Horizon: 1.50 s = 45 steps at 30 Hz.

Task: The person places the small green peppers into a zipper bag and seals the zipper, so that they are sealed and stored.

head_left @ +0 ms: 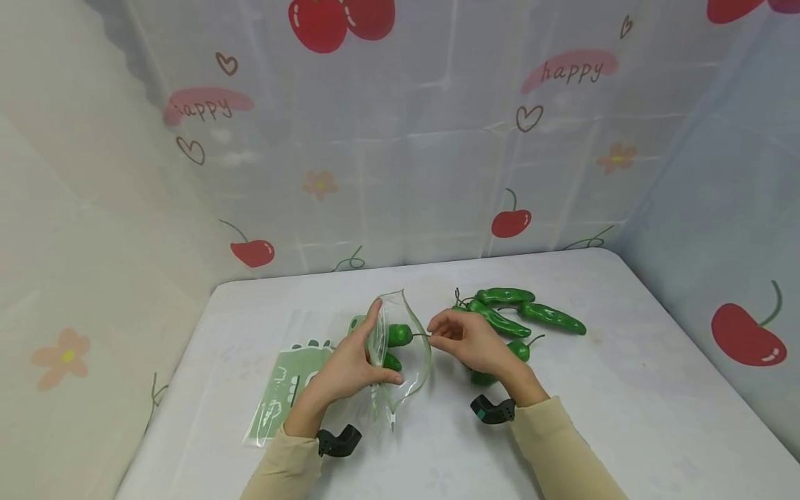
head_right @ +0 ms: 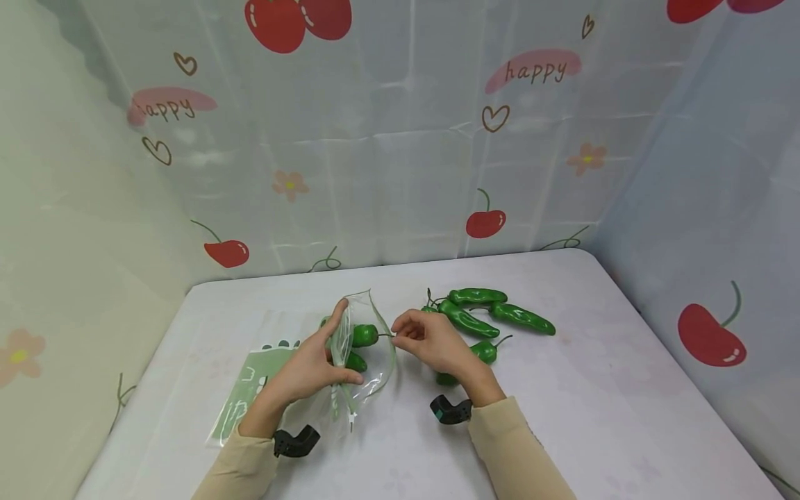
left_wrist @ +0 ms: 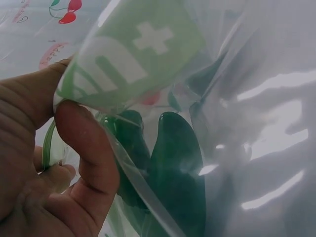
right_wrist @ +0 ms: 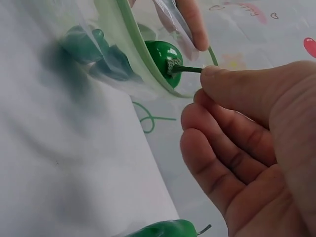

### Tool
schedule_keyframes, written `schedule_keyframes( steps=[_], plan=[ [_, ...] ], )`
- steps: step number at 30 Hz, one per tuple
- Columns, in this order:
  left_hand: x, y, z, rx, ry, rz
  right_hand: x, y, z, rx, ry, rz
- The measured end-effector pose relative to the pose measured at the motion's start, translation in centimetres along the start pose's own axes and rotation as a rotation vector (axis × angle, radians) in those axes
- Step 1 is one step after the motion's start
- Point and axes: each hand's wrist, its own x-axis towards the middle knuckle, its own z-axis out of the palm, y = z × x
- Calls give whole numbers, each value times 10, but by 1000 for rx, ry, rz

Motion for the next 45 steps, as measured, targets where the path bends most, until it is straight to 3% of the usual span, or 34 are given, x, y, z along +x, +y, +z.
schedule_keyframes(
  steps=[11,19,31,40,45],
  plan=[
    [0,0,2,1,-13,14,3,-4,15,26,173,-10],
    [0,0,3,-2,-21,19,3,-6,26,15,237,-58],
    [-2,3,3,8,-25,12,4,-9,35,-2,243,-46],
    [-2,4,3,-2,-21,12,5,-7,29,-14,290,-63],
    [-1,3,3,-7,-19,21,4,-4,21,-9,279,-21]
  ],
)
